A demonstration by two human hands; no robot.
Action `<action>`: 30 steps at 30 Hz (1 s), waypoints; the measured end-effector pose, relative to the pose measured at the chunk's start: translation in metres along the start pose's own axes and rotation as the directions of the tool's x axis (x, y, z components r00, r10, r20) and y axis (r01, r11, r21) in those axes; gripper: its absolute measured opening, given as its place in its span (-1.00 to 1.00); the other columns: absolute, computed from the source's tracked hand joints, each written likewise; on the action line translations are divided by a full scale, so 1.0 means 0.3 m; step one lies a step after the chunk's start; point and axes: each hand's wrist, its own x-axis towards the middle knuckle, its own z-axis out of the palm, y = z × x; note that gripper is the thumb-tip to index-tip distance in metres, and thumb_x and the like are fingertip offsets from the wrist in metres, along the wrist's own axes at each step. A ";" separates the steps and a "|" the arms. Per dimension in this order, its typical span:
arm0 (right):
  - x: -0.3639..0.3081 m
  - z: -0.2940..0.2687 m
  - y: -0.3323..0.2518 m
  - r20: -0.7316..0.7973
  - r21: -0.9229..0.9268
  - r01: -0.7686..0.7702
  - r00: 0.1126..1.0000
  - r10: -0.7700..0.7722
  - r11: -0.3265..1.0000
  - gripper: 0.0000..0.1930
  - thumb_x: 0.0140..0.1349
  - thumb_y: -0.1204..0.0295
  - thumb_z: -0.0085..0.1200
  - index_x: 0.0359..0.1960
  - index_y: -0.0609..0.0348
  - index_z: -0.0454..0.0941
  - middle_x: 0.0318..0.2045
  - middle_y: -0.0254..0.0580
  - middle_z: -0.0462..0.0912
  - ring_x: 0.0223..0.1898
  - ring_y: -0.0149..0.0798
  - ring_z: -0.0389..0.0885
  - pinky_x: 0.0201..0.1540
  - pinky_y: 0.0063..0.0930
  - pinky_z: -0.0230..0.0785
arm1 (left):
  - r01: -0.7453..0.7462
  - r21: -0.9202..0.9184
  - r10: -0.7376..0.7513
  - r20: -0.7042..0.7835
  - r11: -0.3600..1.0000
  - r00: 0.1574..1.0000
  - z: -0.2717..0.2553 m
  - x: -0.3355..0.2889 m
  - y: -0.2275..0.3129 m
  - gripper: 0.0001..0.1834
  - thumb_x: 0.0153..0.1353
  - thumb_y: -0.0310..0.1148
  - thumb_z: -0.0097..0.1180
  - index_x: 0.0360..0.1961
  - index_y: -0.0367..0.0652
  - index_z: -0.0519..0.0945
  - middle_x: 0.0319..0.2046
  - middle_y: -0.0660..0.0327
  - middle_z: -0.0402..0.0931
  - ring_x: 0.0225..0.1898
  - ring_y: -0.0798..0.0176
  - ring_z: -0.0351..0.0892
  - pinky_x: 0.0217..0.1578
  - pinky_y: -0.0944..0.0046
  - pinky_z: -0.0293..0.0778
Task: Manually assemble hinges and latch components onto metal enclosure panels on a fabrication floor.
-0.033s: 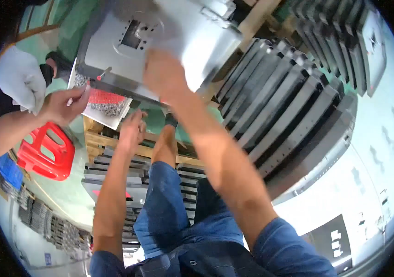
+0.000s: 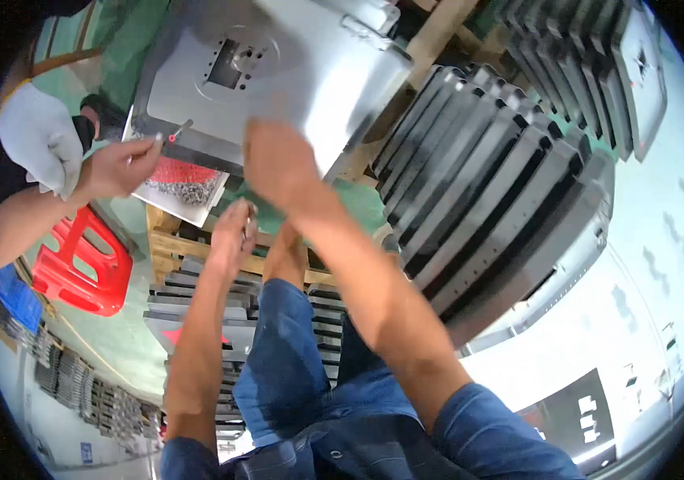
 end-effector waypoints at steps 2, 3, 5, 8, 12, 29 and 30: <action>-0.232 -0.023 -0.009 0.152 0.009 -0.068 0.986 0.066 0.998 -0.81 0.11 0.41 -0.07 -0.31 0.27 0.48 -0.25 0.11 0.54 -0.24 0.04 0.55 -0.26 -0.16 0.44 | -0.036 -0.050 0.039 0.068 0.998 0.997 0.092 -0.100 -0.027 -0.75 0.31 -0.08 -0.15 -0.36 0.01 0.40 -0.73 0.48 0.16 -0.78 0.57 0.01 -0.78 0.55 -0.12; -0.341 -0.056 -0.018 0.147 0.036 -0.067 0.987 0.061 0.997 -0.80 0.11 0.40 -0.06 -0.30 0.27 0.46 -0.26 0.08 0.53 -0.25 0.03 0.55 -0.29 -0.17 0.44 | -0.034 -0.121 0.047 0.108 0.992 0.993 0.121 -0.153 -0.038 -0.76 0.32 -0.11 -0.16 -0.37 0.00 0.39 -0.72 0.47 0.17 -0.79 0.58 0.01 -0.79 0.55 -0.13; -0.513 -0.136 -0.064 0.127 0.076 -0.057 0.991 0.047 0.995 -0.79 0.11 0.40 -0.04 -0.28 0.27 0.45 -0.27 0.06 0.53 -0.27 0.01 0.56 -0.32 -0.17 0.44 | -0.041 -0.178 0.067 0.143 0.983 0.987 0.163 -0.257 -0.052 -0.77 0.33 -0.13 -0.17 -0.38 0.00 0.39 -0.72 0.47 0.17 -0.81 0.58 0.00 -0.81 0.54 -0.14; -0.700 -0.272 -0.073 0.018 0.269 -0.077 0.997 0.075 0.960 -0.77 0.11 0.41 -0.01 -0.23 0.27 0.43 -0.29 -0.01 0.51 -0.27 0.01 0.55 -0.28 -0.17 0.44 | -0.144 -0.148 0.173 0.212 0.978 0.962 0.280 -0.390 -0.086 -0.73 0.33 -0.15 -0.19 -0.17 -0.08 0.44 -0.61 0.44 0.34 -0.79 0.60 0.08 -0.82 0.53 -0.11; -0.906 -0.407 -0.026 -0.196 0.315 -0.004 0.978 0.070 0.949 -0.73 0.08 0.42 0.08 -0.18 0.24 0.44 -0.24 -0.05 0.51 -0.23 0.01 0.54 -0.22 -0.23 0.42 | -0.211 0.074 0.168 0.384 0.975 0.908 0.457 -0.556 -0.113 -0.66 0.34 -0.19 -0.24 -0.03 -0.15 0.44 -0.42 0.39 0.41 -0.59 0.62 0.21 -0.67 0.59 0.06; -1.782 -0.759 0.370 -0.498 0.678 0.111 0.796 0.344 0.726 -0.89 0.09 0.60 0.10 -0.32 0.29 0.52 -0.28 -0.14 0.49 -0.34 -0.30 0.57 -0.29 -0.52 0.45 | -0.297 0.403 -0.077 0.694 0.866 0.716 1.151 -1.054 -0.594 -0.62 0.29 -0.21 -0.24 -0.07 -0.22 0.49 -0.66 0.41 0.25 -0.71 0.55 0.11 -0.75 0.51 -0.01; -1.825 -0.749 0.388 -0.511 0.669 0.114 0.788 0.344 0.734 -0.91 0.12 0.64 0.07 -0.32 0.32 0.51 -0.27 -0.16 0.47 -0.34 -0.37 0.56 -0.27 -0.56 0.44 | -0.239 0.438 -0.151 0.687 0.867 0.711 1.168 -1.078 -0.624 -0.62 0.29 -0.20 -0.23 -0.07 -0.21 0.49 -0.68 0.41 0.24 -0.73 0.55 0.10 -0.75 0.51 -0.02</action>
